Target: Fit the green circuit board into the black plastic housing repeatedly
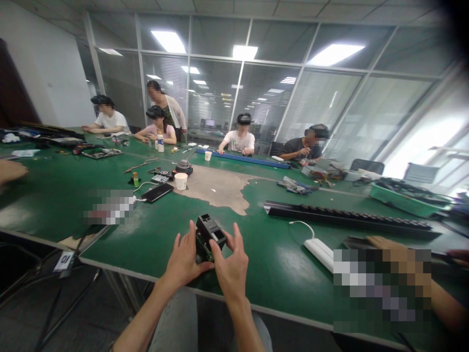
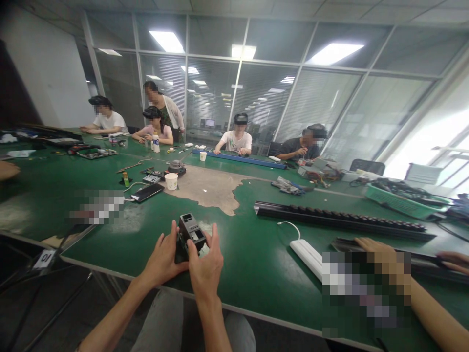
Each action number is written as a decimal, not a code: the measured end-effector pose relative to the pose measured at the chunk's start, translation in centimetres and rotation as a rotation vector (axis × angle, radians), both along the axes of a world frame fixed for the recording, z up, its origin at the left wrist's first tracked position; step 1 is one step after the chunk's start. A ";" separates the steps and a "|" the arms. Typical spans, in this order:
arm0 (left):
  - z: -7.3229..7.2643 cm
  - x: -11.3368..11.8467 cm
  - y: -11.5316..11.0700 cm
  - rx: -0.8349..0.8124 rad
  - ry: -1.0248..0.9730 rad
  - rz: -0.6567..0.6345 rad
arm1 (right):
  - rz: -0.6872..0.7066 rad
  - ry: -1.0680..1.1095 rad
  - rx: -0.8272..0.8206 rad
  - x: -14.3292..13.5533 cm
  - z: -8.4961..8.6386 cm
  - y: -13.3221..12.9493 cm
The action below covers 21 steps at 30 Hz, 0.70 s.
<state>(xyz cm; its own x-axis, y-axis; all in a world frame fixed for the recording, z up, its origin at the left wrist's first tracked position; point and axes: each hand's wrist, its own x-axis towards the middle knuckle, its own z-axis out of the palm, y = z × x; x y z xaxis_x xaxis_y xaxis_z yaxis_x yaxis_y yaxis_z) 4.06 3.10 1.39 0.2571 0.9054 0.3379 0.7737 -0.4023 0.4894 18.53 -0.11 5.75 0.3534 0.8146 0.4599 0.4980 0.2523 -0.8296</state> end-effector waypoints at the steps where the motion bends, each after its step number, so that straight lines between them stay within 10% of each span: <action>1: 0.1 0.0 0.0 -0.004 0.001 0.001 | -0.023 0.012 0.019 0.5 0.3 0.1; 11: 0.6 0.0 -0.3 -0.025 0.008 -0.006 | -0.229 -0.077 -0.037 7.5 -3.4 3.1; 21: 0.5 -0.1 -0.2 -0.026 0.033 -0.006 | -0.271 -0.204 -0.069 8.1 -6.0 3.9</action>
